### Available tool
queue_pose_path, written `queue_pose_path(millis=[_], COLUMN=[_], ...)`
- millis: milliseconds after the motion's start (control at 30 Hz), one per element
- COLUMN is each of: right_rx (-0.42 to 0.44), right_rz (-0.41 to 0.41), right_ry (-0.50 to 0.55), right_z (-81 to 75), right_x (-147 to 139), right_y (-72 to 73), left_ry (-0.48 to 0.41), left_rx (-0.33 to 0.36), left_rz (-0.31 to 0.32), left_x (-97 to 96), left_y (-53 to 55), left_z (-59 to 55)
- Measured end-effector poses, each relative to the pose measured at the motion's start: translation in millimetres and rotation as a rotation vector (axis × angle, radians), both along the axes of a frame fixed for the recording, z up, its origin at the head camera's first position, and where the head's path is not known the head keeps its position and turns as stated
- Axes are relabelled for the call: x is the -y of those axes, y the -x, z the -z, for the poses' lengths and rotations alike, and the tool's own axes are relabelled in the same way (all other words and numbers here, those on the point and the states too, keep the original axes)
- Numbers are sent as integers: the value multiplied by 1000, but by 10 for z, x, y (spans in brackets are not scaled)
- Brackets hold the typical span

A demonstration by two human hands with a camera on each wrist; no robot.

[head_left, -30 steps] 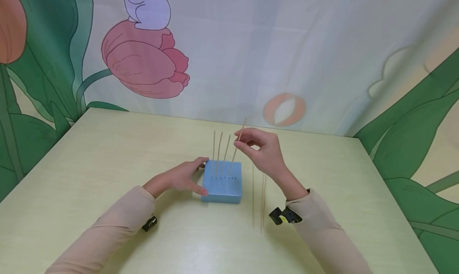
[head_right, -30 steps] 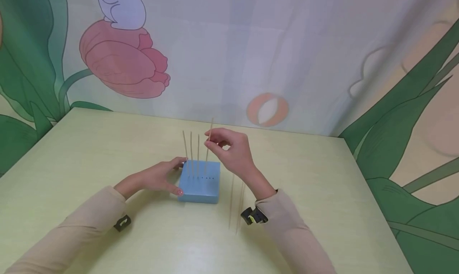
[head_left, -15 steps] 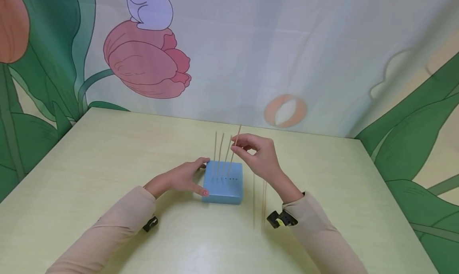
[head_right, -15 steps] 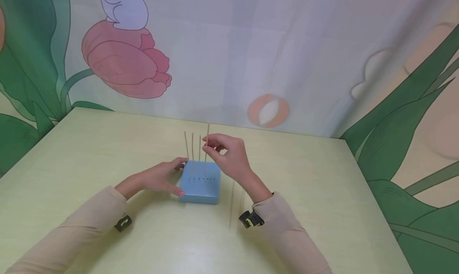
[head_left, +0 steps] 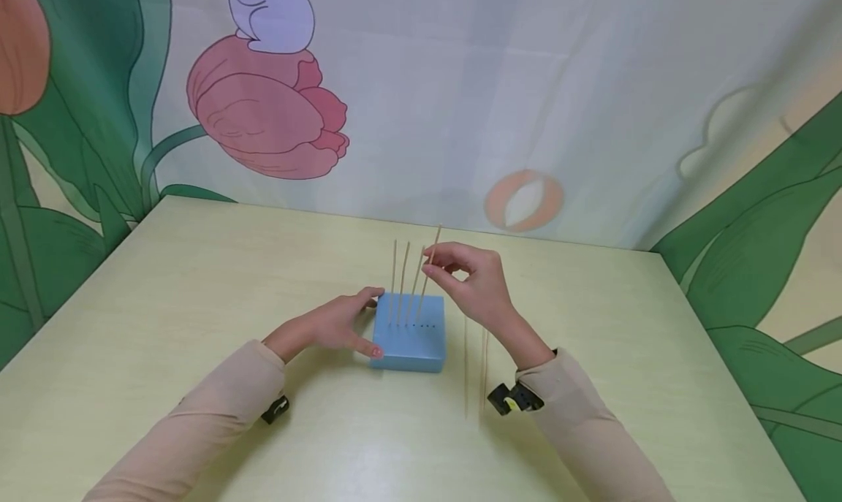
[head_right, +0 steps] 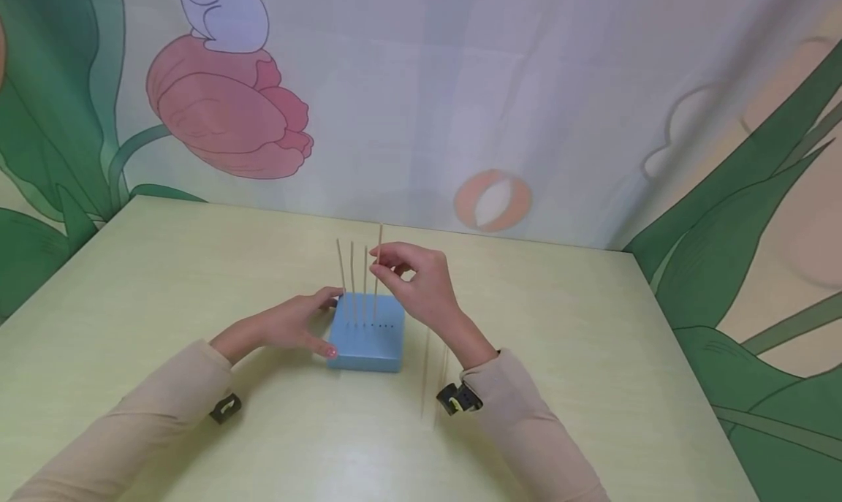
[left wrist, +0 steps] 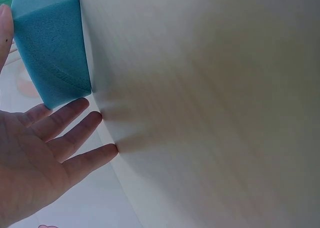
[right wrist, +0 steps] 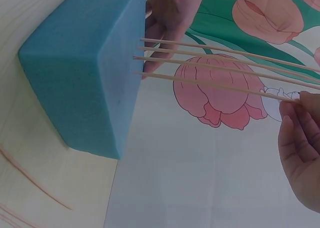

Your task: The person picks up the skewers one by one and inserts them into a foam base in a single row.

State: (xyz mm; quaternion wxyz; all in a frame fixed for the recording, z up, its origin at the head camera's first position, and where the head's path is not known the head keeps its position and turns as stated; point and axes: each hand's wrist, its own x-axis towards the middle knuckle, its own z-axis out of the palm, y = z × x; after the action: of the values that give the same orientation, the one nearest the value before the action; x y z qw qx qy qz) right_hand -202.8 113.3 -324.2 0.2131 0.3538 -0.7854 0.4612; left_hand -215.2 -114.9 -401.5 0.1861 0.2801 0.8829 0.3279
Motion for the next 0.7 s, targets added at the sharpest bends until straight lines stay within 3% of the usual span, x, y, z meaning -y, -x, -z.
queue_pose_path(millis=[700], right_rx=[-16], right_rz=[-1], right_ry=[0], right_z=[23], right_x=[13], right_y=[-5], left_ry=[-11], left_rx=[7], left_rz=[6], left_x=[-1], left_y=[15], left_z=[34])
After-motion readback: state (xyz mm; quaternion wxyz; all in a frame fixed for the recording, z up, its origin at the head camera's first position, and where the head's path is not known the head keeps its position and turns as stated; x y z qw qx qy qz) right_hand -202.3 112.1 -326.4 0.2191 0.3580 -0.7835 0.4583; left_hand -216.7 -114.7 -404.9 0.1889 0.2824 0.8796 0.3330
